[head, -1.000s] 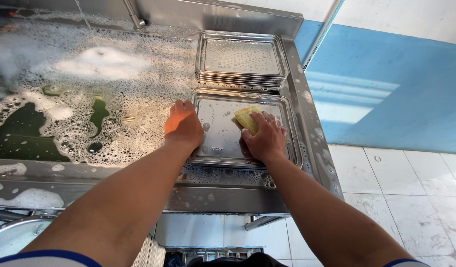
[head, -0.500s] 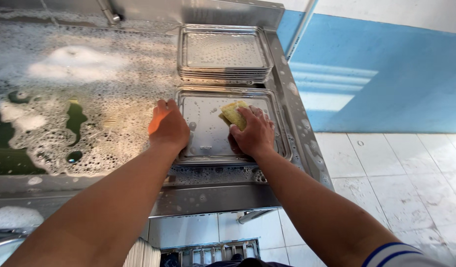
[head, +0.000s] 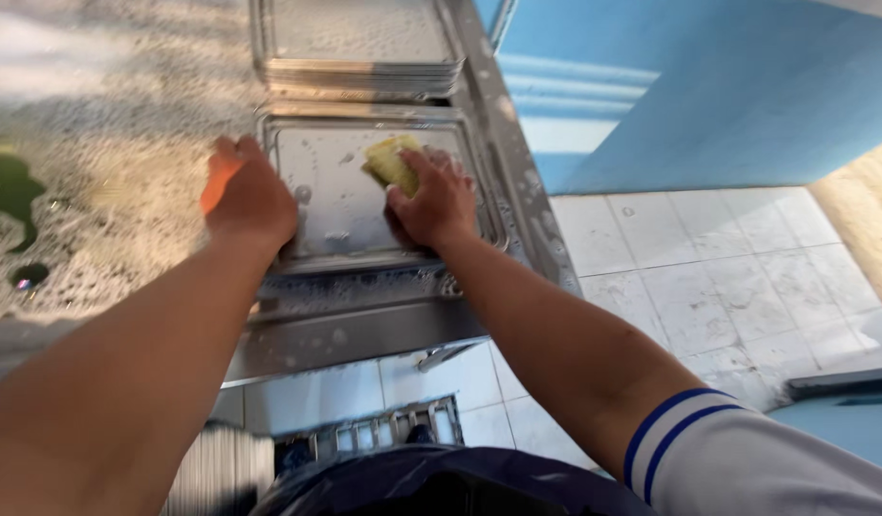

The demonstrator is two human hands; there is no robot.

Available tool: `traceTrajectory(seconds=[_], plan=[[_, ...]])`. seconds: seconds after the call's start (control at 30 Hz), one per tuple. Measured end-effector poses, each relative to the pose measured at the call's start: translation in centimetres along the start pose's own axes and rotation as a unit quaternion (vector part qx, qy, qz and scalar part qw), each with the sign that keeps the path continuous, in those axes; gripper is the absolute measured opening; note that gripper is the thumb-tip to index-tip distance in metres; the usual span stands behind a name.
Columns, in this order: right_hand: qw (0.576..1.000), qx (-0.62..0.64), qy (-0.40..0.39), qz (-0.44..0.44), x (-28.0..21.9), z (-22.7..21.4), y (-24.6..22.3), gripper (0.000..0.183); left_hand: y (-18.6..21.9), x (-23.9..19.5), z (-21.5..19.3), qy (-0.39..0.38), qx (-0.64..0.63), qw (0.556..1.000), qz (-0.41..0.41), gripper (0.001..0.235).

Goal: The person scrubs multiple stainless steel trays with a yellow sponge in a soapy sink, rinses them under running water, and stacks the cleaned trays on the sink's side ledge.

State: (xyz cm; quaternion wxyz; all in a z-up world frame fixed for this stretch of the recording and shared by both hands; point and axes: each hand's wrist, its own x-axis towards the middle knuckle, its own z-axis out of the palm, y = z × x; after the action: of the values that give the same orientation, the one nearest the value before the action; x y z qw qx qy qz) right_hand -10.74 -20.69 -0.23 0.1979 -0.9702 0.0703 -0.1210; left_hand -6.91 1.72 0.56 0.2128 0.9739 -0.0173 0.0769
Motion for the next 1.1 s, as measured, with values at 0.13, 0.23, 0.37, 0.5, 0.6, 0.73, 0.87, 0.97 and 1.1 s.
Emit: traceTrajectory(seconds=[0.13,0.23,0.37,0.5,0.6,0.73,0.87,0.97,1.1], plan=[[1.0,0.013,0.01,0.001,0.0,-0.2,0.7,0.058,0.5,-0.1,-0.1,-0.019,-0.008,1.0,-0.007,0.049],[0.999,0.016,0.023,-0.015,0.6,-0.1,0.4,0.057,0.6,0.1,-0.8,-0.025,-0.019,0.999,-0.011,0.053],[0.999,0.004,0.033,-0.029,0.3,0.2,0.4,0.058,0.9,-0.3,-1.2,-0.037,-0.022,0.999,-0.03,0.049],[1.0,0.003,0.007,-0.006,0.5,-0.2,0.6,0.057,1.5,-0.4,-1.7,-0.045,-0.025,0.998,-0.047,0.051],[1.0,-0.011,-0.014,0.009,0.8,-0.1,0.5,0.06,1.5,-0.3,-1.9,-0.059,-0.027,0.996,-0.054,0.051],[0.998,-0.035,-0.044,0.016,1.1,0.2,0.1,0.065,1.3,-0.1,-1.5,-0.067,-0.005,0.996,-0.054,0.049],[0.986,-0.083,-0.118,-0.079,0.3,0.6,-0.2,0.064,1.0,0.1,-0.8,-0.05,-0.003,0.998,-0.04,0.05],[0.967,-0.096,-0.187,-0.147,-1.5,0.4,0.8,0.063,0.5,0.2,-0.4,-0.035,-0.006,0.999,-0.03,0.049],[0.969,-0.162,-0.163,-0.087,-0.8,-1.2,4.4,0.069,0.0,0.3,0.6,-0.014,-0.004,1.0,-0.014,0.042]])
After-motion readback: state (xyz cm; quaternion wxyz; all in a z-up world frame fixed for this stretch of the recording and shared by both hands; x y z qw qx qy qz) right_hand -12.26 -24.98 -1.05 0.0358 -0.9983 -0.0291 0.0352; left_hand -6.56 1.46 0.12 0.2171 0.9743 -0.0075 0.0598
